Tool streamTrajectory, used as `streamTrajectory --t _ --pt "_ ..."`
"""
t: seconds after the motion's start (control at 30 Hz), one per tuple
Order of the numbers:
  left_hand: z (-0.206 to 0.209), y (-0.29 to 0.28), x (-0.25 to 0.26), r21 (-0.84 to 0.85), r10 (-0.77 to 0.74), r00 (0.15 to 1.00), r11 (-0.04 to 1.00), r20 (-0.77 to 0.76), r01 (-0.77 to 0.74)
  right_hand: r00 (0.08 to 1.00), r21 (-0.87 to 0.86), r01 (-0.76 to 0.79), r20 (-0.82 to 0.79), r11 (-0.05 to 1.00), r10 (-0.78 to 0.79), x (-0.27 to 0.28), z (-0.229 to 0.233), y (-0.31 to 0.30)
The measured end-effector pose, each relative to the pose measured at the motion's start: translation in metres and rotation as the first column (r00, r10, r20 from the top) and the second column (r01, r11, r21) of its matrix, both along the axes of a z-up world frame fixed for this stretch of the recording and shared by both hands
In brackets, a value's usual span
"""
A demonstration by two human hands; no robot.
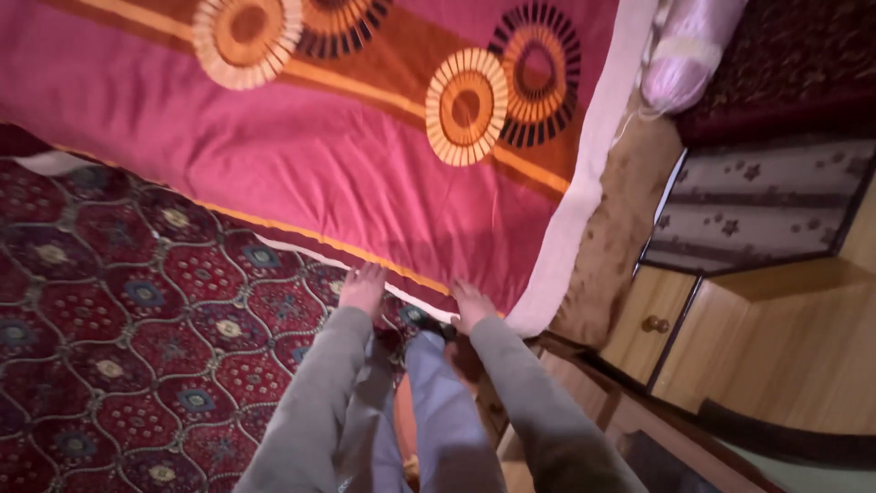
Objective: Tucking the edges of a decorative quilt into the bed frame to make the bed.
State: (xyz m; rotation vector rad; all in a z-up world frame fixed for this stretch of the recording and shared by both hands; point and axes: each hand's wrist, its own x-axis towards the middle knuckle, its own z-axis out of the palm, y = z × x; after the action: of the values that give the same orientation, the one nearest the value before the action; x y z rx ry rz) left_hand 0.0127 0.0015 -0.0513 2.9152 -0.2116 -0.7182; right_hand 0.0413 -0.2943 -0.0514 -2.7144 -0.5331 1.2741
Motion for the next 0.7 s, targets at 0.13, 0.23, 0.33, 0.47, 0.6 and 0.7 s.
streamTrajectory --t 0.13,0.23,0.33,0.47,0.6,0.7 --pt "-0.046 -0.005 0.039 -0.07 -0.02 0.996 0.997 0.088 0.026 0.994 0.022 0.092 0.062 0.996 -0.093 0.03 -0.009 0.006" --pt "-0.064 -0.005 0.038 -0.083 0.002 0.98 0.996 0.197 0.014 0.995 0.001 0.079 0.064 0.997 -0.079 0.039 -0.021 0.013" --pt "-0.086 -0.005 0.04 -0.042 -0.024 0.963 0.998 0.269 0.036 0.993 -0.033 0.094 0.077 0.995 -0.092 0.041 -0.036 0.017" --pt "-0.112 -0.007 0.046 0.017 -0.071 0.86 0.997 0.505 0.073 0.99 -0.105 0.073 0.126 0.992 -0.06 0.044 -0.052 0.015" --pt "-0.12 -0.004 0.053 0.009 -0.072 0.814 0.997 0.577 0.082 0.986 -0.1 0.064 0.16 0.993 -0.047 0.049 -0.076 0.014" --pt "-0.13 -0.006 0.056 0.0 -0.077 0.811 0.996 0.58 0.094 0.98 -0.114 0.084 0.189 0.99 -0.062 0.051 -0.081 0.011"
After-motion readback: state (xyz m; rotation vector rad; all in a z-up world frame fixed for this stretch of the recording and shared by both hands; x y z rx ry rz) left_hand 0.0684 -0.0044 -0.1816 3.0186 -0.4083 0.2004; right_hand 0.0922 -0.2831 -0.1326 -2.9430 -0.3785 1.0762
